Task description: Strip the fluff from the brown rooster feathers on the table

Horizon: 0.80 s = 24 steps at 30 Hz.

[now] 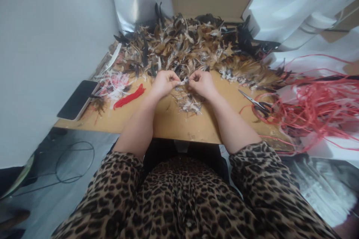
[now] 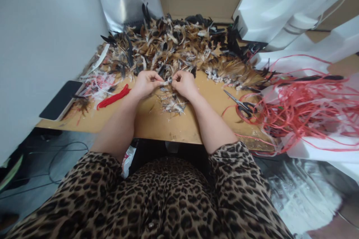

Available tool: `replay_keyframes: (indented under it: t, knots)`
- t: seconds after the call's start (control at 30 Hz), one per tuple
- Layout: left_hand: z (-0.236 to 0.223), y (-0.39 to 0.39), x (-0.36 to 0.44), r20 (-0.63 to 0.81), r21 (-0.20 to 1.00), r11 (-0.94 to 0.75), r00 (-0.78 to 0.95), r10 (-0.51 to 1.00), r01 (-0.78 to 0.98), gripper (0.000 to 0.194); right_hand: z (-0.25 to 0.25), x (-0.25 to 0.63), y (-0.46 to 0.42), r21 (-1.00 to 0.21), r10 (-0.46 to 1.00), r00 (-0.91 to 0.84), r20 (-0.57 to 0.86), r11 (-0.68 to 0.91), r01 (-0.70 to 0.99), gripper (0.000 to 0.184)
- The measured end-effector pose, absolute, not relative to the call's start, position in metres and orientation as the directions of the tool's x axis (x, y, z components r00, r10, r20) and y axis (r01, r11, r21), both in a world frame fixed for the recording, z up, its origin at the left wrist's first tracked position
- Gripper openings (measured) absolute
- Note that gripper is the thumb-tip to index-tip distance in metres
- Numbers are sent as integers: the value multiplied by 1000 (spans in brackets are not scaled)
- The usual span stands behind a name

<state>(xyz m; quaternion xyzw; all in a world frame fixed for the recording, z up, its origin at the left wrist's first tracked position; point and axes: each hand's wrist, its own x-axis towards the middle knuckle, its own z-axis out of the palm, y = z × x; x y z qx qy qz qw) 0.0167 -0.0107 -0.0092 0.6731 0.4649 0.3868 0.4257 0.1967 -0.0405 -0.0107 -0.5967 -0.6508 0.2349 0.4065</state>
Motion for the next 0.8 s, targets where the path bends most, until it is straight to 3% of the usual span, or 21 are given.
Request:
replay_keyframes:
  t: [0.27,0.5,0.67,0.8]
  knots:
    - [-11,-9,17,60,949,-140,278,959,281,12,-14,197,-39,-785,953,47,298,217,581,6]
    - [4,-17,14,-218,965,258,405,888,-46,24,-10,192,-42,-780,912,40,408,326,534,10]
    - [5,-16,13,-300,891,429,515,803,-150,34,-9,190,-45,-729,864,26,502,407,550,9]
    - [2,-18,17,-293,874,456,568,769,-167,21,-11,189,-43,-715,831,14,556,470,517,8]
